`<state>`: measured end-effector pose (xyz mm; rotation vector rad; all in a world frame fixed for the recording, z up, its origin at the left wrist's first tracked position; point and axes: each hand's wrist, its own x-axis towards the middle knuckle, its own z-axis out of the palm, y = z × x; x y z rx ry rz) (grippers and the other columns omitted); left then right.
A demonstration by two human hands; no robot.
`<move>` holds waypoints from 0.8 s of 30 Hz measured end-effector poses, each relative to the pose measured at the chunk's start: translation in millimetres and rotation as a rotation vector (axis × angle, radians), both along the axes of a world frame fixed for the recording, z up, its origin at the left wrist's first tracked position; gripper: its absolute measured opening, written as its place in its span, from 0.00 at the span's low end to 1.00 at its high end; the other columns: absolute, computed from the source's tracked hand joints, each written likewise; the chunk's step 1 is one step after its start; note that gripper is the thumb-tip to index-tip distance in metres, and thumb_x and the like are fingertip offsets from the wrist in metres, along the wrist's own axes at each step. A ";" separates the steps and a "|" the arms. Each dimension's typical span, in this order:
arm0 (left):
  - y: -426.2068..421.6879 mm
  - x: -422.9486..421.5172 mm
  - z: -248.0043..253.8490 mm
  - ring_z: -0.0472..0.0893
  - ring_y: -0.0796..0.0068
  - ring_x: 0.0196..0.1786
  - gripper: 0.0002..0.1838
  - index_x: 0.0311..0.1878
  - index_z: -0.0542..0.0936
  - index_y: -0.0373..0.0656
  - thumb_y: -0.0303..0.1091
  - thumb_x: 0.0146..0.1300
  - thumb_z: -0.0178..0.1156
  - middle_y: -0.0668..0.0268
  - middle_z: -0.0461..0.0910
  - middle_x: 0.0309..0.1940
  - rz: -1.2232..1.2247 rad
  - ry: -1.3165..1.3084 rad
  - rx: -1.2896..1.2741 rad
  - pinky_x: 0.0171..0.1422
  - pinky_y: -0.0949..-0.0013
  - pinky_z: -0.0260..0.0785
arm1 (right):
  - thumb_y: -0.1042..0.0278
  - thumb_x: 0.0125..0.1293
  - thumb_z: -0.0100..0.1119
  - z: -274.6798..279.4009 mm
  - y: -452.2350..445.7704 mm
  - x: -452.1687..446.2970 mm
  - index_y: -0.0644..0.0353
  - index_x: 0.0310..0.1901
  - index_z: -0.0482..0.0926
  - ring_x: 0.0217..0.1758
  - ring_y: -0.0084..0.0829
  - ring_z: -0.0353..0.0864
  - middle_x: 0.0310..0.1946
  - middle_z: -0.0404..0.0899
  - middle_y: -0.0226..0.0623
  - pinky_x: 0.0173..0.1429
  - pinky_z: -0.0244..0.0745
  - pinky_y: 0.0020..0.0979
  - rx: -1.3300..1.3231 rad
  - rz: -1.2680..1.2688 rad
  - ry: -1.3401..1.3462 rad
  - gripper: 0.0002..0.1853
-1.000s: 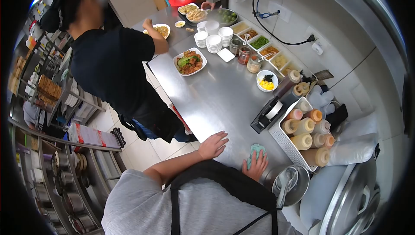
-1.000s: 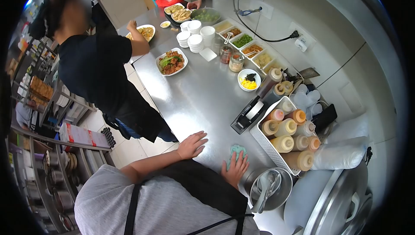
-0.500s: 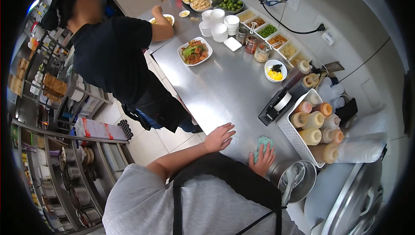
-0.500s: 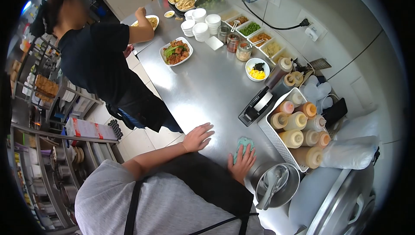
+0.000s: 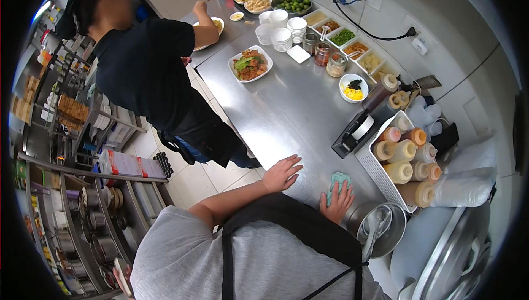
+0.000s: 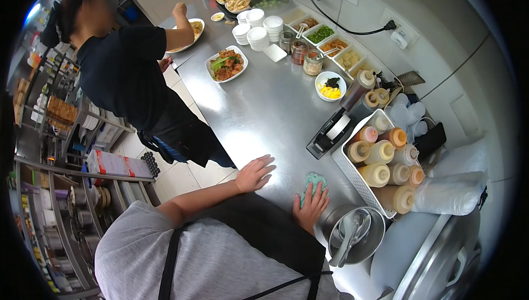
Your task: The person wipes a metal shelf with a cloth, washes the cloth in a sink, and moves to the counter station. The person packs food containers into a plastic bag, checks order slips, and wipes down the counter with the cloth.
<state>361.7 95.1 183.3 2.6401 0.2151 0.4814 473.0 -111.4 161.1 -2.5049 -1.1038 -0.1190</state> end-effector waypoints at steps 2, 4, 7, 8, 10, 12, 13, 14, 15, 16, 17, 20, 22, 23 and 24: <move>0.2 -0.5 -1.5 0.65 0.61 0.59 0.17 0.48 0.71 0.40 0.32 0.54 0.54 0.57 0.67 0.52 0.000 -0.014 -0.001 0.59 0.63 0.60 | 0.52 0.56 0.49 1.3 0.8 -0.3 0.58 0.57 0.64 0.64 0.53 0.53 0.61 0.56 0.49 0.63 0.45 0.53 -0.001 -0.001 0.001 0.29; -0.3 -0.7 -1.4 0.65 0.61 0.59 0.17 0.47 0.71 0.40 0.32 0.54 0.54 0.57 0.67 0.52 0.004 -0.017 0.001 0.59 0.63 0.60 | 0.52 0.56 0.49 1.7 0.8 -0.3 0.58 0.57 0.64 0.64 0.53 0.53 0.61 0.56 0.49 0.63 0.45 0.53 -0.003 -0.004 0.002 0.28; -0.7 -0.7 -1.8 0.65 0.61 0.59 0.17 0.47 0.71 0.41 0.32 0.54 0.54 0.57 0.67 0.52 0.006 -0.018 0.005 0.59 0.63 0.60 | 0.52 0.56 0.49 1.1 0.2 0.0 0.58 0.57 0.64 0.64 0.53 0.53 0.61 0.56 0.49 0.63 0.45 0.53 -0.004 -0.005 -0.002 0.28; -0.6 -0.7 -2.1 0.65 0.61 0.59 0.17 0.47 0.71 0.41 0.32 0.54 0.54 0.57 0.67 0.52 0.007 -0.016 0.007 0.59 0.63 0.60 | 0.53 0.56 0.49 1.1 0.3 -0.1 0.58 0.57 0.64 0.64 0.53 0.53 0.61 0.56 0.49 0.63 0.45 0.53 0.000 -0.003 -0.001 0.28; -0.7 -0.9 -2.8 0.65 0.61 0.59 0.17 0.48 0.71 0.41 0.32 0.54 0.54 0.57 0.67 0.53 0.005 -0.010 0.005 0.59 0.63 0.60 | 0.53 0.56 0.49 1.7 0.3 0.2 0.58 0.57 0.64 0.64 0.53 0.53 0.61 0.56 0.49 0.63 0.45 0.53 0.005 -0.002 -0.004 0.28; -0.3 -0.9 -2.9 0.65 0.61 0.59 0.17 0.48 0.71 0.41 0.32 0.54 0.54 0.57 0.67 0.53 0.003 -0.007 0.008 0.59 0.63 0.60 | 0.53 0.56 0.49 2.3 0.9 0.5 0.58 0.57 0.64 0.64 0.53 0.53 0.61 0.57 0.49 0.63 0.44 0.53 0.005 -0.001 0.000 0.28; -0.4 -0.9 -3.1 0.65 0.61 0.59 0.17 0.48 0.71 0.41 0.32 0.54 0.54 0.57 0.67 0.53 0.002 -0.002 0.009 0.59 0.63 0.60 | 0.53 0.56 0.49 2.1 1.1 0.8 0.58 0.57 0.64 0.64 0.53 0.53 0.61 0.57 0.49 0.63 0.44 0.53 0.009 -0.002 -0.004 0.28; -0.2 -0.9 -3.0 0.65 0.60 0.59 0.17 0.48 0.71 0.41 0.32 0.54 0.54 0.57 0.67 0.53 -0.001 0.004 0.009 0.59 0.63 0.60 | 0.53 0.56 0.49 1.6 0.9 0.6 0.58 0.57 0.64 0.63 0.53 0.53 0.61 0.57 0.49 0.63 0.44 0.53 0.010 -0.001 -0.004 0.28; -0.3 -0.8 -3.0 0.65 0.60 0.59 0.17 0.48 0.71 0.41 0.32 0.54 0.54 0.57 0.67 0.53 -0.003 0.002 0.011 0.59 0.63 0.60 | 0.53 0.56 0.50 1.3 0.4 0.5 0.58 0.57 0.65 0.63 0.53 0.53 0.61 0.57 0.49 0.63 0.44 0.53 0.011 0.000 -0.004 0.28; -0.4 -0.8 -3.0 0.65 0.60 0.59 0.17 0.48 0.71 0.40 0.32 0.54 0.54 0.57 0.67 0.53 -0.002 0.004 0.007 0.59 0.63 0.60 | 0.53 0.56 0.50 1.0 0.3 0.5 0.58 0.57 0.65 0.63 0.53 0.53 0.61 0.57 0.49 0.63 0.44 0.53 0.012 -0.001 -0.006 0.28; -0.3 -0.9 -3.0 0.65 0.60 0.59 0.17 0.48 0.71 0.40 0.32 0.54 0.54 0.57 0.67 0.53 -0.001 0.005 0.003 0.59 0.63 0.59 | 0.53 0.56 0.50 0.9 0.5 0.4 0.58 0.57 0.65 0.63 0.54 0.53 0.61 0.57 0.49 0.63 0.44 0.53 0.016 -0.003 -0.005 0.28; 0.2 -0.9 -2.7 0.65 0.59 0.59 0.17 0.48 0.71 0.40 0.32 0.54 0.54 0.56 0.67 0.53 -0.009 0.008 -0.002 0.59 0.62 0.59 | 0.53 0.56 0.50 -0.2 0.5 0.1 0.58 0.57 0.65 0.63 0.54 0.53 0.61 0.57 0.49 0.63 0.44 0.54 0.015 -0.004 -0.001 0.28; 0.4 -1.2 -3.0 0.65 0.59 0.59 0.17 0.48 0.71 0.40 0.32 0.54 0.54 0.56 0.67 0.53 -0.008 0.008 -0.002 0.59 0.62 0.59 | 0.53 0.56 0.50 -0.4 0.2 0.2 0.58 0.57 0.65 0.63 0.54 0.53 0.61 0.57 0.49 0.63 0.44 0.54 0.009 -0.004 0.002 0.28; 0.5 -1.1 -3.2 0.65 0.59 0.59 0.17 0.48 0.71 0.40 0.32 0.54 0.54 0.56 0.67 0.53 -0.008 0.008 -0.002 0.59 0.62 0.59 | 0.53 0.56 0.50 -0.1 0.5 0.1 0.58 0.57 0.65 0.63 0.54 0.53 0.61 0.57 0.49 0.63 0.44 0.54 0.012 -0.005 0.003 0.28; 0.5 -1.1 -3.1 0.65 0.59 0.59 0.17 0.48 0.71 0.40 0.32 0.54 0.54 0.56 0.67 0.53 -0.006 0.007 -0.002 0.59 0.62 0.59 | 0.52 0.56 0.50 0.2 0.6 0.0 0.57 0.57 0.65 0.63 0.54 0.53 0.61 0.57 0.49 0.63 0.44 0.54 0.014 -0.006 0.005 0.28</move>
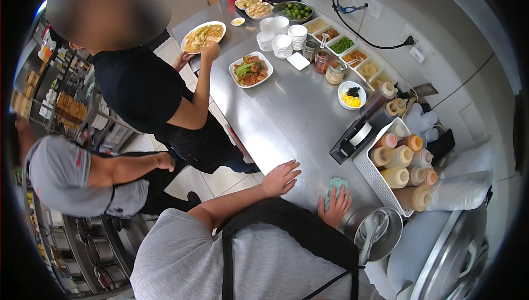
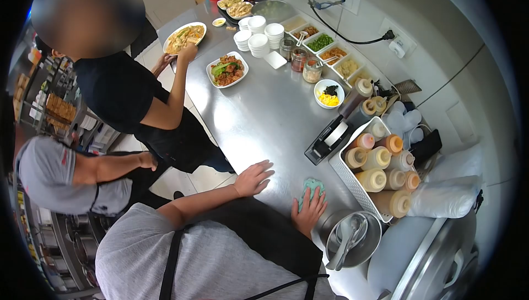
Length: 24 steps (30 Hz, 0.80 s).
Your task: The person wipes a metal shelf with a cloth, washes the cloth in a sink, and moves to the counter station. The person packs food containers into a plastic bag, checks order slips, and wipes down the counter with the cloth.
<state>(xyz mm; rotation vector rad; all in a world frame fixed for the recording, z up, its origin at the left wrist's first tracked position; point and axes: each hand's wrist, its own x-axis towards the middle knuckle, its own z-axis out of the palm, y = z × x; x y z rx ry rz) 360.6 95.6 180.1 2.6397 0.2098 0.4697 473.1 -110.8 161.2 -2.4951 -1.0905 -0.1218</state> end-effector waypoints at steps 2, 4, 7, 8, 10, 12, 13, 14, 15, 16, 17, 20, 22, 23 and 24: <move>0.2 -0.4 0.4 0.64 0.59 0.59 0.17 0.47 0.71 0.40 0.32 0.54 0.54 0.56 0.67 0.53 -0.003 -0.008 0.002 0.59 0.63 0.59 | 0.52 0.56 0.50 -0.7 -0.1 -0.1 0.57 0.57 0.65 0.64 0.54 0.53 0.61 0.57 0.48 0.63 0.44 0.54 0.001 0.002 -0.003 0.28; -0.2 -0.6 0.9 0.64 0.59 0.59 0.17 0.47 0.71 0.40 0.32 0.54 0.54 0.56 0.67 0.53 -0.002 -0.012 0.001 0.59 0.63 0.59 | 0.52 0.56 0.50 -0.8 -0.5 -0.2 0.57 0.57 0.65 0.64 0.54 0.53 0.61 0.57 0.48 0.63 0.44 0.54 0.002 0.003 -0.007 0.28; -0.2 -0.6 0.5 0.64 0.59 0.59 0.17 0.47 0.71 0.40 0.32 0.53 0.54 0.56 0.67 0.53 -0.002 -0.013 0.001 0.60 0.63 0.59 | 0.52 0.56 0.50 -0.4 -0.6 -0.2 0.57 0.57 0.65 0.64 0.54 0.53 0.61 0.57 0.49 0.63 0.44 0.54 -0.008 0.004 -0.008 0.28; -0.2 -0.6 0.3 0.64 0.59 0.59 0.17 0.47 0.71 0.40 0.32 0.53 0.54 0.56 0.67 0.53 -0.002 -0.010 0.003 0.60 0.63 0.59 | 0.52 0.56 0.50 -0.3 -0.3 -0.3 0.57 0.57 0.65 0.64 0.54 0.53 0.61 0.57 0.49 0.63 0.44 0.54 -0.008 0.003 -0.005 0.28; 0.0 -0.7 0.0 0.64 0.59 0.59 0.17 0.47 0.71 0.40 0.32 0.53 0.54 0.56 0.67 0.53 -0.003 -0.018 0.002 0.60 0.63 0.59 | 0.53 0.56 0.50 -0.6 0.1 0.1 0.57 0.57 0.65 0.64 0.54 0.52 0.61 0.56 0.49 0.63 0.44 0.54 -0.007 0.004 -0.005 0.28; 0.3 -1.3 -1.1 0.64 0.59 0.59 0.17 0.48 0.71 0.40 0.31 0.53 0.54 0.56 0.67 0.53 -0.002 -0.025 0.001 0.60 0.63 0.59 | 0.53 0.56 0.50 -2.4 -0.6 -0.1 0.58 0.57 0.65 0.64 0.54 0.52 0.61 0.56 0.49 0.63 0.44 0.54 -0.004 0.005 -0.010 0.28; 0.3 -1.7 -1.9 0.64 0.59 0.59 0.17 0.48 0.71 0.39 0.31 0.53 0.54 0.56 0.67 0.53 -0.006 -0.029 0.002 0.60 0.63 0.59 | 0.53 0.56 0.50 -2.4 -1.0 -0.1 0.58 0.57 0.65 0.64 0.54 0.52 0.61 0.56 0.49 0.63 0.44 0.54 -0.004 0.007 -0.012 0.28; 0.7 -2.1 -2.4 0.64 0.59 0.59 0.17 0.47 0.71 0.39 0.30 0.53 0.54 0.56 0.67 0.53 -0.009 -0.034 0.002 0.60 0.63 0.59 | 0.53 0.56 0.50 -1.9 -0.9 0.0 0.58 0.57 0.64 0.64 0.54 0.52 0.61 0.56 0.49 0.63 0.44 0.54 -0.013 0.010 -0.003 0.28; 0.6 -2.5 -3.3 0.64 0.59 0.59 0.17 0.47 0.71 0.39 0.30 0.53 0.54 0.56 0.67 0.53 -0.005 -0.035 0.003 0.60 0.63 0.59 | 0.53 0.56 0.49 -1.1 -1.2 -0.4 0.59 0.58 0.64 0.64 0.54 0.51 0.62 0.55 0.49 0.63 0.44 0.55 -0.022 0.013 0.006 0.29; 0.8 -3.2 -4.0 0.64 0.59 0.60 0.17 0.47 0.71 0.39 0.30 0.52 0.54 0.56 0.67 0.53 -0.014 -0.044 -0.002 0.60 0.63 0.59 | 0.53 0.56 0.49 1.0 -1.2 -1.2 0.59 0.58 0.64 0.64 0.54 0.51 0.62 0.55 0.49 0.63 0.44 0.55 -0.021 0.017 0.006 0.29; 1.2 -4.0 -4.5 0.64 0.59 0.60 0.17 0.47 0.71 0.39 0.29 0.52 0.53 0.56 0.67 0.53 -0.022 -0.052 -0.006 0.60 0.63 0.59 | 0.53 0.57 0.49 4.3 -0.5 -2.0 0.59 0.58 0.63 0.64 0.54 0.51 0.62 0.54 0.50 0.63 0.43 0.55 -0.039 0.020 0.021 0.29; 1.8 -4.9 -7.0 0.64 0.59 0.60 0.17 0.47 0.71 0.39 0.28 0.52 0.53 0.55 0.67 0.53 -0.029 -0.062 0.033 0.59 0.63 0.60 | 0.54 0.56 0.50 9.2 7.5 -3.8 0.59 0.59 0.61 0.65 0.54 0.50 0.62 0.53 0.50 0.64 0.42 0.54 -0.085 0.041 0.031 0.30; 1.2 -5.1 -9.6 0.64 0.59 0.59 0.18 0.48 0.71 0.38 0.28 0.52 0.52 0.55 0.66 0.53 -0.020 -0.062 0.042 0.59 0.63 0.60 | 0.54 0.56 0.51 11.2 22.6 -5.3 0.59 0.59 0.61 0.65 0.53 0.50 0.62 0.53 0.50 0.65 0.42 0.53 -0.109 0.067 0.021 0.30; 1.3 -5.0 -10.4 0.64 0.58 0.59 0.18 0.49 0.70 0.38 0.27 0.52 0.52 0.55 0.66 0.54 -0.022 -0.060 0.050 0.59 0.63 0.60 | 0.56 0.56 0.52 12.1 35.7 -8.8 0.59 0.59 0.61 0.65 0.52 0.50 0.62 0.53 0.49 0.65 0.42 0.52 -0.097 0.103 0.038 0.30; 0.3 -4.7 -9.5 0.64 0.58 0.59 0.18 0.49 0.70 0.38 0.27 0.52 0.52 0.55 0.66 0.54 -0.008 -0.065 0.054 0.59 0.63 0.60 | 0.58 0.56 0.53 12.1 46.2 -12.9 0.59 0.59 0.62 0.66 0.50 0.50 0.62 0.53 0.48 0.65 0.43 0.50 -0.087 0.139 0.055 0.29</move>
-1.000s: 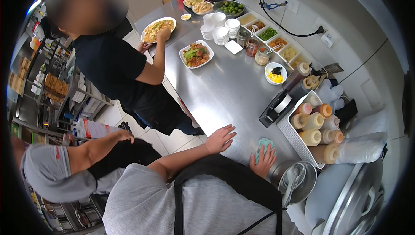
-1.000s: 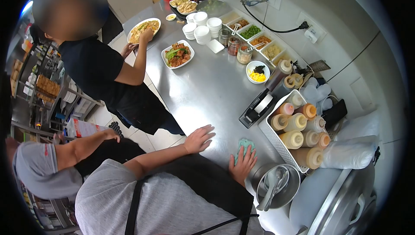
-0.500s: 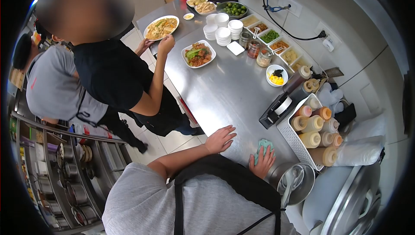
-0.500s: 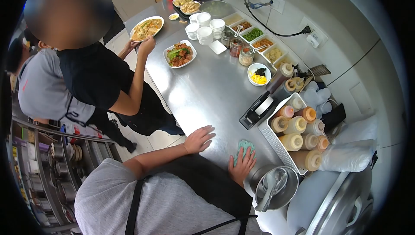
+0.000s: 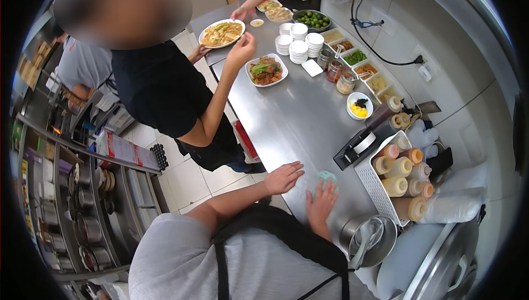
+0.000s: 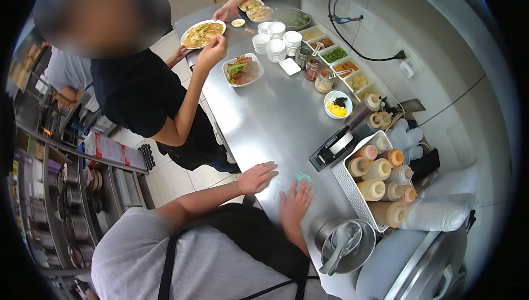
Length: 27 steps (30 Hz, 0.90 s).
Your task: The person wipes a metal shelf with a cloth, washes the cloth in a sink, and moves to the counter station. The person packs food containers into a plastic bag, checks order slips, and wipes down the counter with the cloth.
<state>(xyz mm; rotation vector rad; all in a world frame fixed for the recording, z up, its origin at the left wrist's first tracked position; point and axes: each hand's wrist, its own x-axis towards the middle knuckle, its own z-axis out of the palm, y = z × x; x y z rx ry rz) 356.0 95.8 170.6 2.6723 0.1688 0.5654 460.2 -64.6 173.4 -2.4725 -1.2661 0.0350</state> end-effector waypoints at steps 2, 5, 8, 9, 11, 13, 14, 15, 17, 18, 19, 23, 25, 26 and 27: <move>-2.4 0.0 3.1 0.65 0.57 0.57 0.19 0.51 0.69 0.39 0.27 0.54 0.51 0.55 0.65 0.55 0.039 -0.025 -0.044 0.58 0.62 0.61 | 0.61 0.57 0.51 -3.0 16.0 -11.1 0.60 0.58 0.63 0.65 0.50 0.51 0.61 0.55 0.49 0.65 0.43 0.51 0.042 0.102 0.014 0.27; -4.9 -9.7 12.3 0.66 0.55 0.56 0.19 0.52 0.68 0.39 0.28 0.55 0.49 0.55 0.64 0.55 0.096 -0.158 -0.188 0.58 0.62 0.61 | 0.66 0.58 0.49 -15.3 26.5 -36.4 0.63 0.53 0.68 0.61 0.49 0.59 0.56 0.63 0.49 0.63 0.50 0.49 0.128 0.313 0.034 0.21; -9.3 -52.3 28.5 0.67 0.55 0.54 0.17 0.51 0.68 0.39 0.28 0.56 0.50 0.54 0.64 0.54 0.163 -0.160 -0.311 0.56 0.62 0.62 | 0.73 0.57 0.49 -3.0 28.8 -62.1 0.63 0.46 0.74 0.54 0.46 0.68 0.48 0.71 0.48 0.58 0.60 0.43 0.253 0.467 0.302 0.14; -9.4 -74.9 29.9 0.67 0.55 0.54 0.17 0.50 0.69 0.39 0.29 0.56 0.50 0.54 0.65 0.54 0.176 -0.130 -0.362 0.56 0.62 0.62 | 0.76 0.56 0.48 5.7 31.5 -73.0 0.61 0.42 0.77 0.51 0.45 0.71 0.43 0.75 0.48 0.55 0.64 0.39 0.334 0.487 0.584 0.13; -7.6 -132.1 19.8 0.72 0.56 0.49 0.14 0.47 0.71 0.41 0.30 0.57 0.50 0.56 0.70 0.47 0.279 -0.128 -0.398 0.52 0.63 0.66 | 0.75 0.58 0.49 10.3 47.8 -79.5 0.64 0.39 0.78 0.47 0.39 0.75 0.40 0.77 0.44 0.51 0.68 0.33 0.487 0.447 0.707 0.10; -2.6 -205.9 -7.6 0.74 0.57 0.46 0.13 0.46 0.72 0.42 0.31 0.57 0.50 0.57 0.74 0.42 0.428 -0.051 -0.438 0.50 0.63 0.67 | 0.72 0.59 0.50 27.2 72.7 -69.0 0.66 0.40 0.76 0.47 0.35 0.75 0.41 0.76 0.43 0.52 0.66 0.32 0.579 0.336 0.560 0.10; 2.9 -248.0 -25.2 0.74 0.57 0.45 0.13 0.46 0.73 0.43 0.31 0.57 0.50 0.57 0.75 0.39 0.507 -0.020 -0.448 0.49 0.63 0.68 | 0.72 0.60 0.49 42.4 88.0 -63.1 0.66 0.41 0.76 0.47 0.34 0.74 0.41 0.76 0.42 0.53 0.66 0.32 0.581 0.209 0.439 0.10; 9.3 -294.0 -47.2 0.75 0.57 0.45 0.13 0.46 0.73 0.44 0.32 0.57 0.50 0.57 0.75 0.40 0.587 0.095 -0.478 0.48 0.63 0.68 | 0.70 0.60 0.50 50.3 104.7 -51.4 0.66 0.43 0.75 0.50 0.37 0.72 0.43 0.76 0.43 0.57 0.61 0.33 0.613 0.148 0.404 0.12; 19.0 -388.2 -79.2 0.76 0.58 0.43 0.13 0.45 0.74 0.45 0.33 0.56 0.51 0.57 0.76 0.40 0.754 0.290 -0.518 0.46 0.62 0.69 | 0.59 0.57 0.53 67.4 129.9 -47.9 0.56 0.55 0.68 0.65 0.46 0.52 0.59 0.61 0.43 0.63 0.40 0.59 0.057 -0.033 -0.256 0.24; 22.4 -431.8 -92.2 0.76 0.58 0.42 0.13 0.44 0.74 0.45 0.34 0.56 0.51 0.57 0.76 0.40 0.842 0.363 -0.530 0.45 0.62 0.69 | 0.54 0.56 0.55 68.9 142.0 -55.4 0.53 0.59 0.64 0.68 0.48 0.43 0.64 0.53 0.41 0.58 0.35 0.69 -0.064 -0.125 -0.271 0.29; 26.7 -473.4 -106.5 0.77 0.58 0.40 0.13 0.44 0.75 0.45 0.35 0.56 0.51 0.57 0.76 0.40 0.924 0.360 -0.546 0.44 0.61 0.70 | 0.51 0.54 0.56 80.3 154.7 -76.8 0.54 0.57 0.66 0.67 0.45 0.50 0.62 0.56 0.41 0.61 0.37 0.64 -0.125 -0.134 -0.319 0.30; 48.4 -583.1 -110.6 0.78 0.59 0.37 0.12 0.41 0.76 0.45 0.34 0.55 0.51 0.57 0.78 0.35 1.197 0.343 -0.524 0.42 0.61 0.70 | 0.46 0.53 0.56 74.8 209.6 -181.7 0.58 0.52 0.71 0.54 0.43 0.70 0.51 0.70 0.44 0.60 0.59 0.38 -0.382 0.491 0.357 0.29; 84.5 -595.4 -80.1 0.78 0.58 0.36 0.11 0.40 0.77 0.44 0.33 0.54 0.51 0.57 0.78 0.33 1.255 0.244 -0.587 0.41 0.60 0.70 | 0.44 0.54 0.55 70.5 234.4 -253.5 0.58 0.52 0.71 0.52 0.44 0.71 0.48 0.72 0.45 0.55 0.65 0.33 -0.452 0.804 0.454 0.30; 111.1 -601.6 -84.7 0.78 0.58 0.36 0.11 0.41 0.77 0.44 0.32 0.54 0.52 0.56 0.78 0.33 1.255 0.147 -0.502 0.41 0.61 0.70 | 0.44 0.54 0.55 67.5 248.9 -285.0 0.57 0.53 0.71 0.52 0.43 0.71 0.49 0.72 0.45 0.56 0.65 0.34 -0.463 0.911 0.499 0.30; 140.2 -605.5 -90.8 0.77 0.57 0.37 0.11 0.41 0.76 0.43 0.32 0.53 0.52 0.55 0.77 0.34 1.246 0.050 -0.415 0.41 0.61 0.69 | 0.44 0.53 0.55 65.1 263.7 -312.3 0.56 0.53 0.70 0.53 0.42 0.70 0.50 0.71 0.45 0.56 0.64 0.35 -0.470 1.013 0.543 0.30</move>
